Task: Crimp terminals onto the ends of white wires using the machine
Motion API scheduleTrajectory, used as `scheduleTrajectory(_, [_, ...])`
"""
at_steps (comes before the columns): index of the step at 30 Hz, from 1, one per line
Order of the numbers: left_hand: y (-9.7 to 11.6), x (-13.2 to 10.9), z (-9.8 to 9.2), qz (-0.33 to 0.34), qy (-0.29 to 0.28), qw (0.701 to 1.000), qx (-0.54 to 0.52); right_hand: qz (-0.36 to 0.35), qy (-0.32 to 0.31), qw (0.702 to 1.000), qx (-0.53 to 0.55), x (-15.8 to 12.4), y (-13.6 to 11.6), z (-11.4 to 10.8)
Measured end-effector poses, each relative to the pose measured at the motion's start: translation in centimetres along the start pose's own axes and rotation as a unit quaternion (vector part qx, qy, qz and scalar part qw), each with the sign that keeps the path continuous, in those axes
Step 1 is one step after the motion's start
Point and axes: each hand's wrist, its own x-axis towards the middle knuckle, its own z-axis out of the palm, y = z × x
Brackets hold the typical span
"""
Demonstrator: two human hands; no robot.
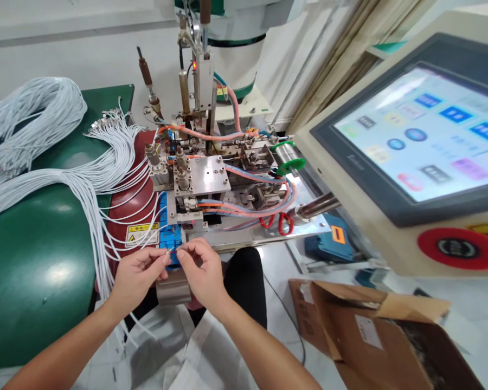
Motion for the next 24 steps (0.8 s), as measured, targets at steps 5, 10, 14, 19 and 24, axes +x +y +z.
scheduleTrajectory(5, [-0.2,0.2,-0.1,0.007,-0.017,1.000,0.010,-0.006,0.000,0.999,-0.041,0.3,-0.2,-0.3])
scheduleTrajectory(10, [-0.4,0.2,0.2,0.014,-0.015,1.000,0.018,-0.042,0.001,0.995,-0.086,0.1,-0.3,-0.2])
scheduleTrajectory(14, [0.0,0.4,-0.5,0.039,-0.043,0.993,0.100,-0.067,0.007,0.990,-0.120,0.1,0.1,-0.5])
scheduleTrajectory(19, [0.2,1.3,-2.6,0.163,-0.067,0.939,0.294,0.036,0.008,0.997,-0.070,0.8,2.1,-0.7])
scheduleTrajectory(24, [-1.0,2.3,-3.3,0.189,-0.051,0.913,0.358,0.096,-0.017,0.993,-0.072,1.3,3.6,-0.5])
